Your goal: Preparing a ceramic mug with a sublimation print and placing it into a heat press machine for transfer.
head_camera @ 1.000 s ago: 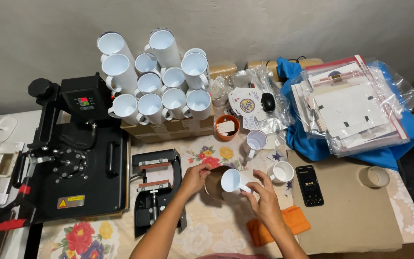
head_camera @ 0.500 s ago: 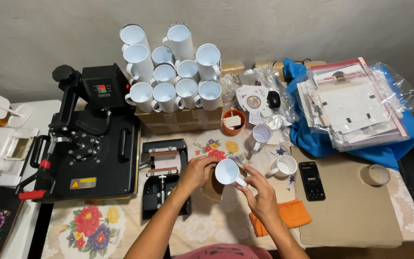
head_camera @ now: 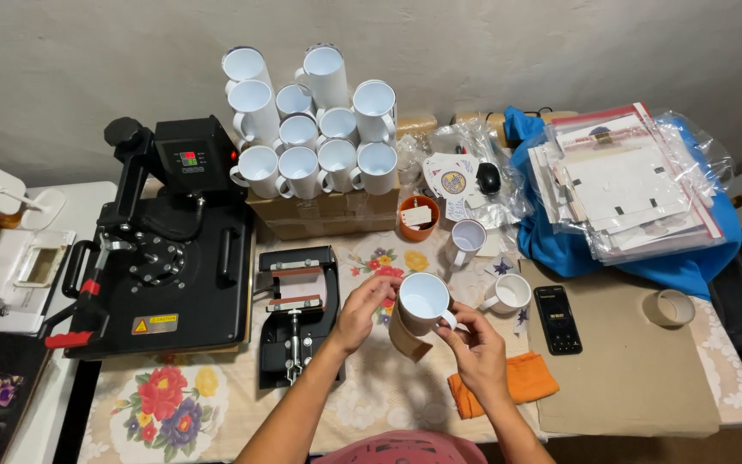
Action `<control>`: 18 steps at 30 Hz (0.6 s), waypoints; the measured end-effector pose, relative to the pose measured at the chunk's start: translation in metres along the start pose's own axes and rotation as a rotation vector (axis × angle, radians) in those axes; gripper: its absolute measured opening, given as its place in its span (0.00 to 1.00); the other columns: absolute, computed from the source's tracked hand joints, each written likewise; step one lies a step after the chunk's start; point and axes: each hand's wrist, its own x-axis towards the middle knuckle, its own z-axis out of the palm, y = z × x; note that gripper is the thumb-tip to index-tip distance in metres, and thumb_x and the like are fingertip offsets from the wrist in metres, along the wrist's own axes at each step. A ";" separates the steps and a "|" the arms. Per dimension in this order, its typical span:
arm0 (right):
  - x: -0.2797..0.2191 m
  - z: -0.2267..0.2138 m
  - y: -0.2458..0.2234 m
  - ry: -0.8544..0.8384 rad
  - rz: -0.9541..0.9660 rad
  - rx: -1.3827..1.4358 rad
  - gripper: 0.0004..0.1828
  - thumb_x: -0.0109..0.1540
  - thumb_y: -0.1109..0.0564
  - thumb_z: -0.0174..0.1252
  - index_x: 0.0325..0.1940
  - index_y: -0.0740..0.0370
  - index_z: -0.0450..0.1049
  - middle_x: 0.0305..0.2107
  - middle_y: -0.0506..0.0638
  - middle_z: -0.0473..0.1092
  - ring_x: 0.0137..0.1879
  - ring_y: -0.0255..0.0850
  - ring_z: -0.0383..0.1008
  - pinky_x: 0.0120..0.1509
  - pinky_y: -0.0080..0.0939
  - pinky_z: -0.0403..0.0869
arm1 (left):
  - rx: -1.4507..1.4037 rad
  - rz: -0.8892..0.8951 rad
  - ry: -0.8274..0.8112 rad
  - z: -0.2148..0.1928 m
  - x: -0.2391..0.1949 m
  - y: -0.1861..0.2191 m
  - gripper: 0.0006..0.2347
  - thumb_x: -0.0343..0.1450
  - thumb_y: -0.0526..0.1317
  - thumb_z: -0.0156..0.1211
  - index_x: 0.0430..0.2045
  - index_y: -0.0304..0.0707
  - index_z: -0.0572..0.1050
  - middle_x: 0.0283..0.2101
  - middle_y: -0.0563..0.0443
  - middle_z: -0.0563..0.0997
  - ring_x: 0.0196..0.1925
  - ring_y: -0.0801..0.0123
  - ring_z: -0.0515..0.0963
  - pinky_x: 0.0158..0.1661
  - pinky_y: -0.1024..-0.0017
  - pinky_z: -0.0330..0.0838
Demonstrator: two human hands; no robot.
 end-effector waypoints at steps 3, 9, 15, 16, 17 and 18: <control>0.005 -0.008 0.008 0.004 0.138 0.155 0.12 0.61 0.61 0.76 0.44 0.59 0.79 0.66 0.63 0.80 0.76 0.51 0.79 0.80 0.49 0.78 | -0.163 0.050 -0.130 -0.004 -0.006 0.016 0.23 0.82 0.50 0.54 0.65 0.30 0.78 0.56 0.47 0.81 0.59 0.65 0.78 0.67 0.66 0.71; 0.008 -0.023 0.031 -0.138 0.396 0.484 0.13 0.64 0.62 0.74 0.51 0.66 0.80 0.42 0.55 0.79 0.46 0.44 0.78 0.53 0.44 0.78 | -0.268 0.074 -0.280 -0.012 -0.005 -0.008 0.36 0.70 0.49 0.77 0.74 0.33 0.71 0.72 0.43 0.72 0.68 0.55 0.74 0.70 0.60 0.70; -0.001 -0.008 0.034 -0.113 0.480 0.425 0.08 0.65 0.63 0.73 0.45 0.64 0.80 0.38 0.55 0.81 0.44 0.45 0.82 0.57 0.49 0.85 | -0.314 -0.356 -0.207 0.010 -0.021 -0.071 0.30 0.76 0.55 0.66 0.69 0.33 0.73 0.58 0.44 0.86 0.53 0.62 0.87 0.48 0.68 0.82; -0.003 -0.008 0.033 -0.112 0.484 0.426 0.08 0.65 0.63 0.73 0.45 0.64 0.80 0.38 0.55 0.81 0.44 0.45 0.82 0.57 0.49 0.85 | -0.314 -0.360 -0.207 0.014 -0.026 -0.062 0.30 0.76 0.55 0.66 0.69 0.33 0.73 0.58 0.44 0.86 0.53 0.62 0.87 0.48 0.68 0.82; -0.004 -0.008 0.032 -0.117 0.481 0.378 0.07 0.66 0.64 0.73 0.46 0.67 0.81 0.38 0.56 0.81 0.44 0.45 0.83 0.58 0.50 0.86 | -0.227 -0.311 -0.190 0.019 -0.030 -0.053 0.34 0.73 0.57 0.68 0.71 0.35 0.71 0.60 0.45 0.85 0.58 0.62 0.85 0.55 0.66 0.81; -0.006 -0.008 0.031 -0.121 0.477 0.330 0.07 0.66 0.65 0.72 0.47 0.69 0.82 0.37 0.56 0.81 0.43 0.46 0.84 0.60 0.51 0.88 | -0.139 -0.260 -0.175 0.023 -0.034 -0.044 0.38 0.70 0.59 0.71 0.74 0.37 0.69 0.63 0.46 0.83 0.63 0.63 0.83 0.61 0.64 0.79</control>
